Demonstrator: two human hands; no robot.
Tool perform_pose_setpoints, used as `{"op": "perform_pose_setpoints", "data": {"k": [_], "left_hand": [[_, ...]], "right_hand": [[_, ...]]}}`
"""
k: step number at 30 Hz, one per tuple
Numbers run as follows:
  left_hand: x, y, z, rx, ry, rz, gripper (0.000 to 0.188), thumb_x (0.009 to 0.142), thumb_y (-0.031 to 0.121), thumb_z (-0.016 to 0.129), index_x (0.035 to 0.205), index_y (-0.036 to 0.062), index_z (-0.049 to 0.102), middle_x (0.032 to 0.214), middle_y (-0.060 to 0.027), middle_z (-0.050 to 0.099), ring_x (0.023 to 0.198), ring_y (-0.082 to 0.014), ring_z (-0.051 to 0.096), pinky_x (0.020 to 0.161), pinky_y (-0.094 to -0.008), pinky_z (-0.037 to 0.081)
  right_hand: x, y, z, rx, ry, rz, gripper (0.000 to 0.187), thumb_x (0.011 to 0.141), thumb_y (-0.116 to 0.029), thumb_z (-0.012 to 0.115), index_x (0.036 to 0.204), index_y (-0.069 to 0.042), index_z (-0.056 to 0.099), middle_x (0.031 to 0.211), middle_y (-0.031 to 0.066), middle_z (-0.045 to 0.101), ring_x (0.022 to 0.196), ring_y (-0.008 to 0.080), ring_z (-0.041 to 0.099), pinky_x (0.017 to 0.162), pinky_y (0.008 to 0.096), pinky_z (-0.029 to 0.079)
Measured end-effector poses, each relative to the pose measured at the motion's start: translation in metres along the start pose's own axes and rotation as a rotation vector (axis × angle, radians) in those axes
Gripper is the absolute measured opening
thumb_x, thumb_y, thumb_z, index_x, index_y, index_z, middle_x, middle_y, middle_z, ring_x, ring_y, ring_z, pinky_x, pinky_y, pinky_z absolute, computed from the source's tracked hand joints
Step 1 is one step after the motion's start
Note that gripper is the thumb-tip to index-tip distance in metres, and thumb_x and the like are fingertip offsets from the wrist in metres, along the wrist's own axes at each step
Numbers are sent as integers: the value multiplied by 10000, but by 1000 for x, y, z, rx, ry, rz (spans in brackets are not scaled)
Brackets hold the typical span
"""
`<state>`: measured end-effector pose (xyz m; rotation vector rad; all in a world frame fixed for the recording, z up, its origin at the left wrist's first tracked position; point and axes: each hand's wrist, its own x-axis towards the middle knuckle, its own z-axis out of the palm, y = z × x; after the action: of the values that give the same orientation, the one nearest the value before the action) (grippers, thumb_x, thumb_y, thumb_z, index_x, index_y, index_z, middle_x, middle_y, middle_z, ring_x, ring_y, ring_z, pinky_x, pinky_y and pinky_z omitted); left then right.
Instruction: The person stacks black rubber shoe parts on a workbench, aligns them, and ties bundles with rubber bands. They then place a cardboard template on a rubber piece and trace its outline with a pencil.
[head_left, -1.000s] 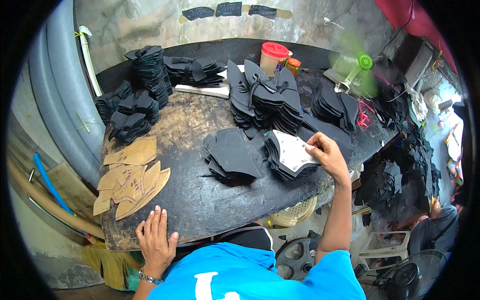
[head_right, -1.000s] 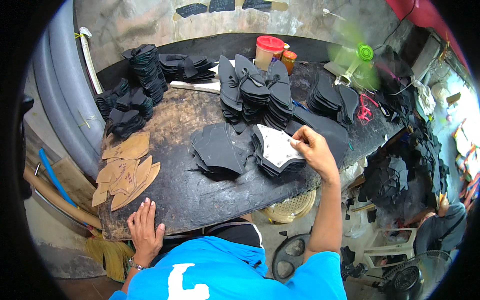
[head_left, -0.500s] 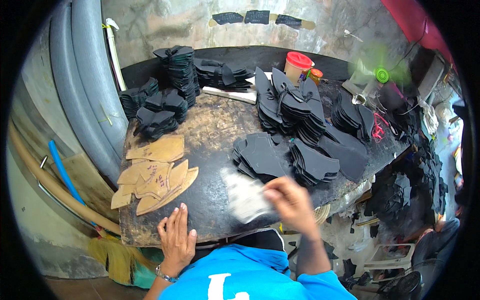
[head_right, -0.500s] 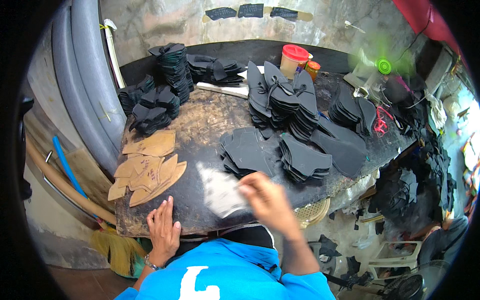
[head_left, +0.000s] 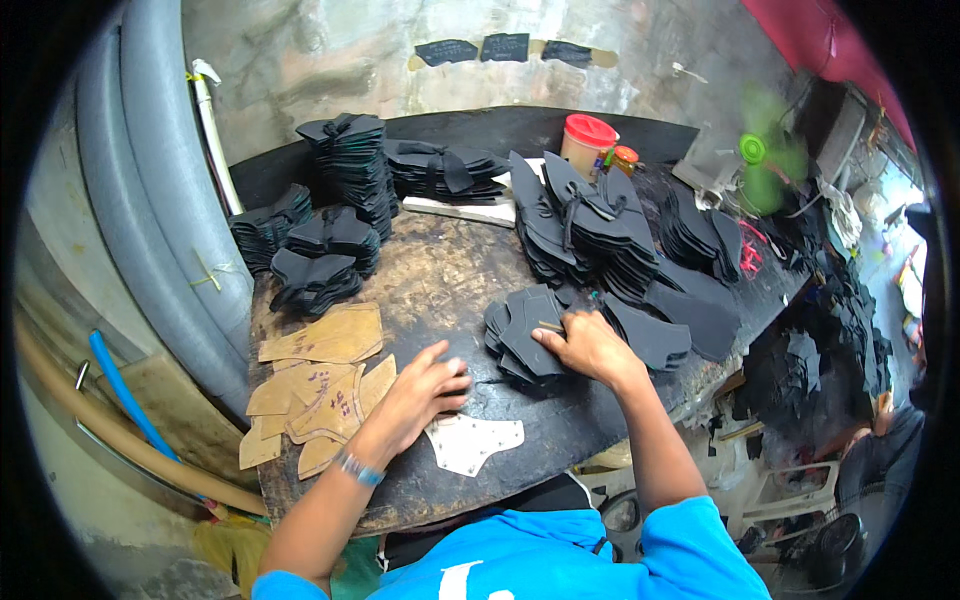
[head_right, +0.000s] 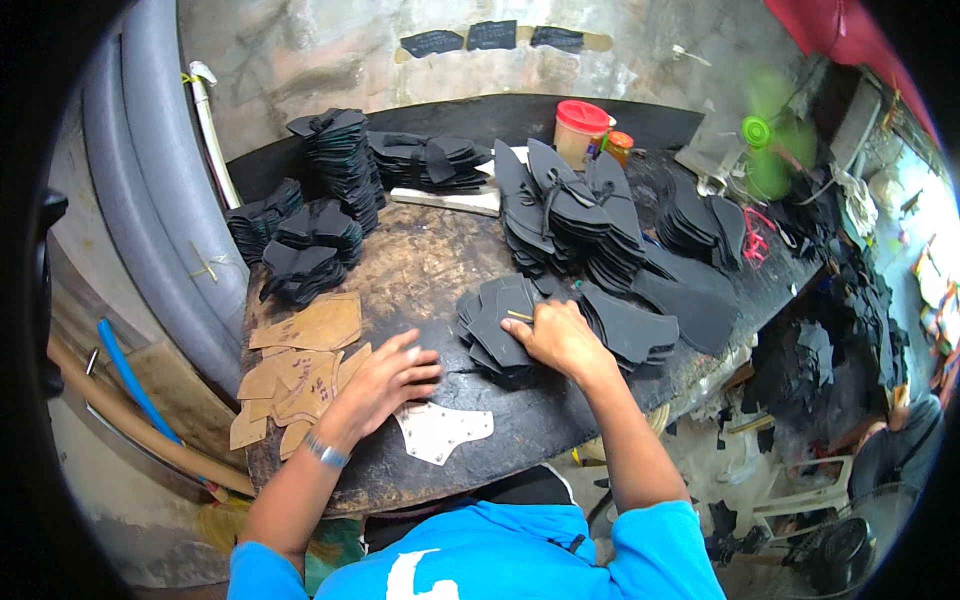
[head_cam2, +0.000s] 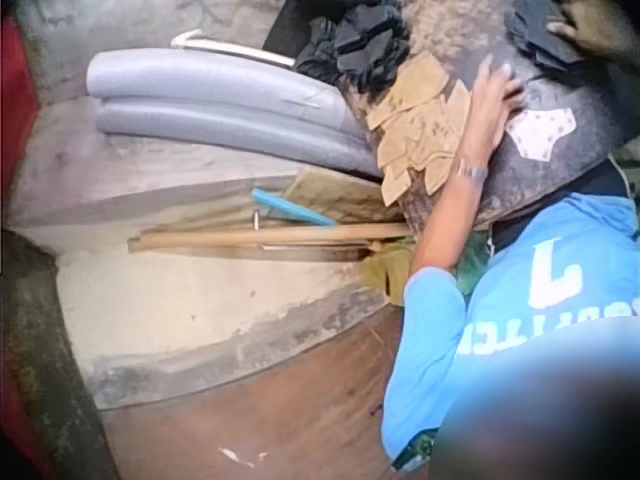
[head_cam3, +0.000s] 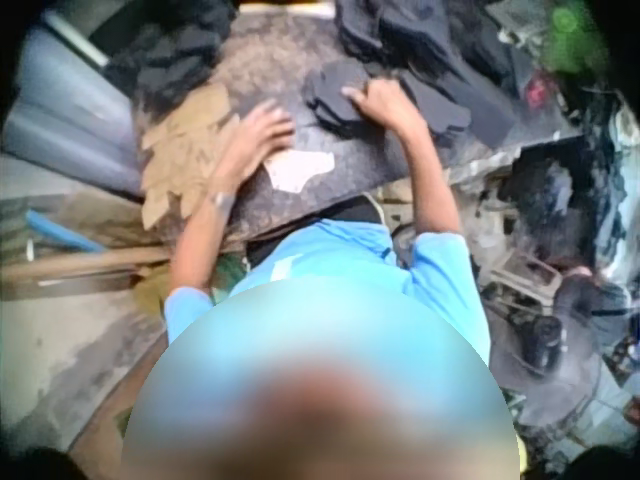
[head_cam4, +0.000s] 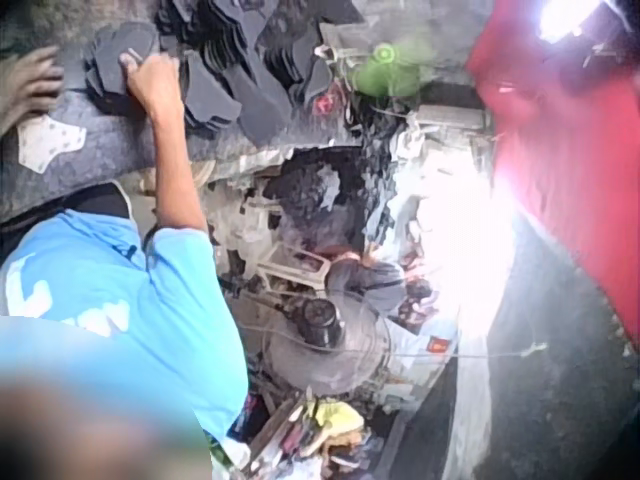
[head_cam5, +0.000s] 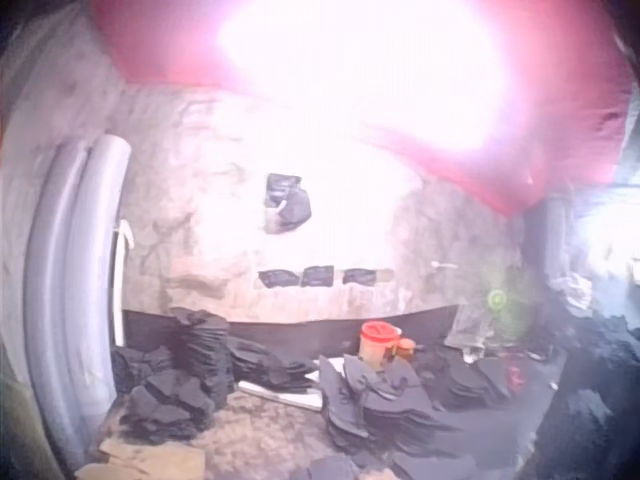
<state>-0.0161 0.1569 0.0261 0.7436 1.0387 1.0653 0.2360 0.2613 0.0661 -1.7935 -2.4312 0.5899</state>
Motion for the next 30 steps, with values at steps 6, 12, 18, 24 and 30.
{"op": "perform_pose_setpoints", "data": {"k": [6, 12, 18, 24, 30], "left_hand": [[73, 3, 31, -139, -111, -65, 864, 821, 257, 809, 1426, -74, 287, 1178, -135, 565, 1035, -208, 606, 816, -350, 516], [75, 7, 47, 65, -151, -22, 694, 779, 228, 843, 1262, -104, 471, 1073, -133, 622, 944, -209, 642, 764, -300, 523], [57, 1, 43, 149, -174, 77, 449, 841, 124, 693, 1241, -37, 567, 1138, -87, 641, 1004, -144, 610, 877, -278, 503], [54, 26, 14, 151, -146, 456, 605, 843, 146, 631, 1383, -31, 426, 1238, -103, 592, 1110, -156, 569, 995, -298, 443], [67, 52, -37, 367, 80, 818, 1036, 839, 645, 654, 1558, 38, 219, 1583, -172, 249, 1391, -276, 349, 1171, -384, 237]], "right_hand": [[-14, 5, 28, 235, 123, 47, 954, 773, -673, 679, 1254, 138, 531, 1265, 327, 557, 1160, 448, 531, 1026, 479, 418], [-29, 6, 46, 231, 145, 71, 997, 697, -691, 744, 1206, 141, 538, 1201, 305, 505, 1172, 413, 471, 1026, 474, 396], [-35, -4, 49, 398, 186, 8, 1101, 592, -646, 850, 1235, 161, 468, 1168, 323, 564, 1166, 422, 538, 970, 507, 431], [1, -43, 40, 239, 450, -409, 884, 670, -504, 848, 1276, 35, 498, 1146, 195, 596, 1048, 379, 574, 891, 430, 407], [56, -81, 48, 197, 679, -622, 991, 626, -482, 872, 1380, -18, 427, 1141, 161, 563, 1043, 345, 549, 899, 438, 389]]}}
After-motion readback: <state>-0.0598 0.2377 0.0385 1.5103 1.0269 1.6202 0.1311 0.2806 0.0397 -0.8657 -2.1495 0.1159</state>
